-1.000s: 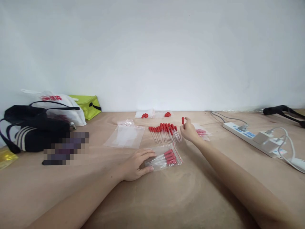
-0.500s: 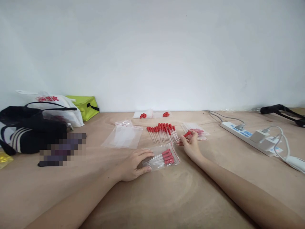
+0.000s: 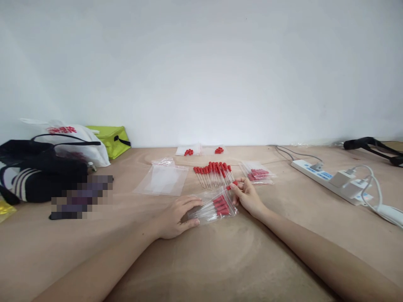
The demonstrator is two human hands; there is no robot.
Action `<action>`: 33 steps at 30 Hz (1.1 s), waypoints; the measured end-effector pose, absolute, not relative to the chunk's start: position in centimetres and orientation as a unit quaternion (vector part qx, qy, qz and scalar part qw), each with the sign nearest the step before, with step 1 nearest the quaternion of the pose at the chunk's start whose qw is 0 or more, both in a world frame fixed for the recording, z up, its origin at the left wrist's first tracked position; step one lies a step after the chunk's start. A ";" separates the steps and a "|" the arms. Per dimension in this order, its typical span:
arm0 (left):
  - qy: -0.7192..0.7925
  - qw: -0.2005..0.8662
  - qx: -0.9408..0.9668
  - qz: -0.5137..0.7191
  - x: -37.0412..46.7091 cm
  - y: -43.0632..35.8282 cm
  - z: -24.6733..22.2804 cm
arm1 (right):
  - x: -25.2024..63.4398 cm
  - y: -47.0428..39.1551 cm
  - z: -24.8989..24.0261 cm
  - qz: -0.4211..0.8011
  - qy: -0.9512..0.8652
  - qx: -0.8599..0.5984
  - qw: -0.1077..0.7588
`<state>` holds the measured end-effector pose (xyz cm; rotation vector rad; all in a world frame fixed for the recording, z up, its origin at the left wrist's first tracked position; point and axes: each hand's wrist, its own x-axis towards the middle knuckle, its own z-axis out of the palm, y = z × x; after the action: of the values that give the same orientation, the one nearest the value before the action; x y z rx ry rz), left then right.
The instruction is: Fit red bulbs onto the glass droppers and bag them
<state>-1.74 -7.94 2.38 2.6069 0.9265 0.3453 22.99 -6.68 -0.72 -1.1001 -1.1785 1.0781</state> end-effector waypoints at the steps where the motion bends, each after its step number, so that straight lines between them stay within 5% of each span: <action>1: 0.327 0.175 0.921 0.122 -1.7 -8.0 2.4 | 23.0 -6.8 -0.6 0.463 -0.515 -0.471 0.547; 11: 0.323 0.177 0.919 0.138 -1.8 -7.9 2.3 | 23.6 -6.3 -0.7 0.523 -0.556 -0.477 0.435; 33: 0.305 0.184 0.923 0.146 -1.8 -7.7 2.0 | 23.1 -6.2 -1.9 0.429 -0.610 -0.478 0.465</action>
<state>-1.81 -7.72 1.95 2.6032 0.8593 0.4115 23.06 -6.24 -1.91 -1.1739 -1.4978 1.0533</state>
